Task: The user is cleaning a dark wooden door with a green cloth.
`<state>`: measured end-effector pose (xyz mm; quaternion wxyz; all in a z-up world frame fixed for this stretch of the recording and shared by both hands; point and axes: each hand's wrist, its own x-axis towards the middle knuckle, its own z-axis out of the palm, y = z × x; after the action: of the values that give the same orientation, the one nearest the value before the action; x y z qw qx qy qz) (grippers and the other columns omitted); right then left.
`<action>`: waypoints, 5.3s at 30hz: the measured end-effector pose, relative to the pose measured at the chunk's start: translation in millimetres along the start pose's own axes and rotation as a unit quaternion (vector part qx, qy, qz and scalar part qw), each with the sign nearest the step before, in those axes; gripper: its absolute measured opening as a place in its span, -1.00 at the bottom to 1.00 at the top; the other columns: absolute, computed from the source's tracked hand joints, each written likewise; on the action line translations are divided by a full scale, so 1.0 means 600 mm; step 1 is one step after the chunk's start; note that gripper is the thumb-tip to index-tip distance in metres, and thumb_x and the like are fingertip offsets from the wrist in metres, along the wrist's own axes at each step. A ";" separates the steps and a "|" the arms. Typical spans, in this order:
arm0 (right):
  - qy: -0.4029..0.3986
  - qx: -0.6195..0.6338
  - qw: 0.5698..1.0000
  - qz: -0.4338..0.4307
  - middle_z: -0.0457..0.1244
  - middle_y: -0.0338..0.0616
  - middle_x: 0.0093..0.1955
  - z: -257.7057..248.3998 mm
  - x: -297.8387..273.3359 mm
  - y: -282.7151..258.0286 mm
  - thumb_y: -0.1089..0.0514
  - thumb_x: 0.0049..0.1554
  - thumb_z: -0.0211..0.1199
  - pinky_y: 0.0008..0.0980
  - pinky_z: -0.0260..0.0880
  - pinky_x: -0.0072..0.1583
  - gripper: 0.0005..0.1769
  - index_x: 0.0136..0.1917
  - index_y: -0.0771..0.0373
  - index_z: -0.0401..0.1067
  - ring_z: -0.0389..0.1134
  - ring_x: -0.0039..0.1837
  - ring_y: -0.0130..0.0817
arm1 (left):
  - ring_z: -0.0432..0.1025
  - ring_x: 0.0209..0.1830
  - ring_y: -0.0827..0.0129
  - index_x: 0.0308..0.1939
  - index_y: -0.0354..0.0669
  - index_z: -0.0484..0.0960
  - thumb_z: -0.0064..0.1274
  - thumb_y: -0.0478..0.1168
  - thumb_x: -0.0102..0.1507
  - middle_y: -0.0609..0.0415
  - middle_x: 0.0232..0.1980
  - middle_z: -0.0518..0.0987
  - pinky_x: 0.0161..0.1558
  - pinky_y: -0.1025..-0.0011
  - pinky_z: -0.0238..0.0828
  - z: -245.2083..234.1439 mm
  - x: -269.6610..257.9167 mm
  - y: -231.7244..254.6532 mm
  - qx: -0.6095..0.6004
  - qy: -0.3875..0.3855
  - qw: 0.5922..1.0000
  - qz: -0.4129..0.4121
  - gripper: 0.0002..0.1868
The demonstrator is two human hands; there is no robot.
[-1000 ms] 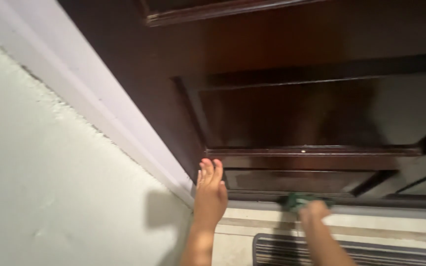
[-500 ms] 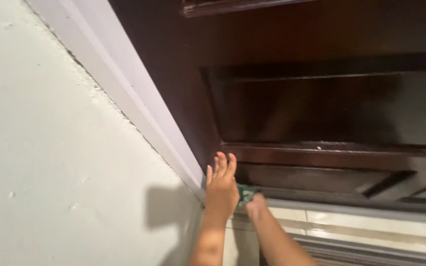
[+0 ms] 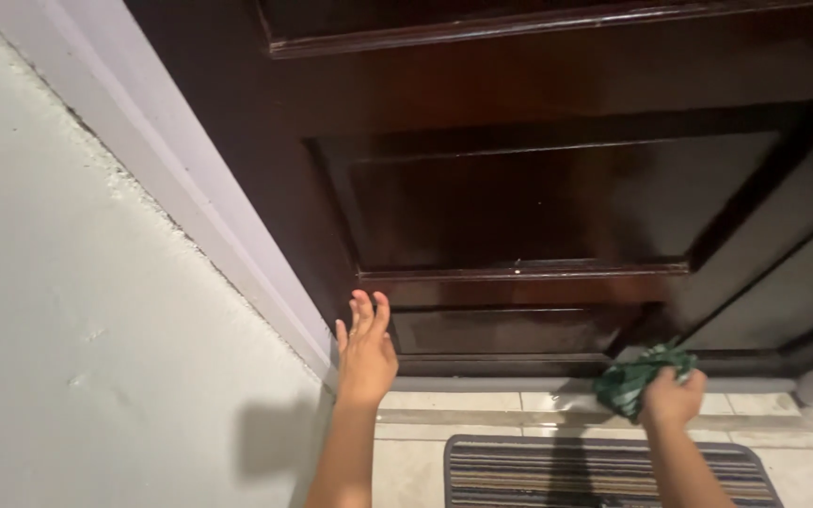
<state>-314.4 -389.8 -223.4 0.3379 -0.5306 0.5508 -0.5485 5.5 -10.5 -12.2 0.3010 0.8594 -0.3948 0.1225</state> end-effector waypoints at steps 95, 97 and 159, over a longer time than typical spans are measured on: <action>-0.308 -0.313 0.795 -0.419 0.35 0.20 0.10 0.248 -0.346 -0.049 0.22 0.12 0.01 -0.03 0.52 -0.06 -0.66 0.14 0.39 0.37 0.47 -0.02 0.12 | 0.33 0.45 -0.05 0.35 -0.24 0.49 -0.05 -0.35 0.30 -0.26 0.40 0.45 0.38 0.17 0.31 -0.106 -0.002 -0.040 -0.128 0.138 0.982 0.036 -0.50; -0.325 -0.270 0.785 -0.453 0.37 0.21 0.08 0.297 -0.433 -0.087 0.24 0.08 0.03 -0.04 0.52 -0.12 -0.65 0.11 0.41 0.39 0.47 -0.07 0.12 | 0.35 0.44 -0.05 0.34 -0.24 0.50 -0.04 -0.35 0.30 -0.25 0.39 0.47 0.37 0.17 0.32 -0.115 -0.016 -0.038 -0.136 0.132 0.981 0.033 -0.51; -0.583 0.355 0.607 0.406 0.39 0.01 0.09 0.071 -0.224 -0.244 0.16 0.07 0.11 0.00 0.43 0.17 -0.57 0.21 0.26 0.41 0.43 0.08 -0.07 | 0.51 0.12 0.34 0.33 -0.06 0.50 0.04 -0.14 0.33 0.09 0.18 0.63 0.15 0.32 0.45 0.263 -0.136 0.006 -0.582 -0.346 0.689 -0.257 -0.53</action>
<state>-214.3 -247.9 -117.7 0.9377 -0.2984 0.1578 -0.0819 -55.4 -59.8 -171.7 0.6021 0.5615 -0.2266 -0.5204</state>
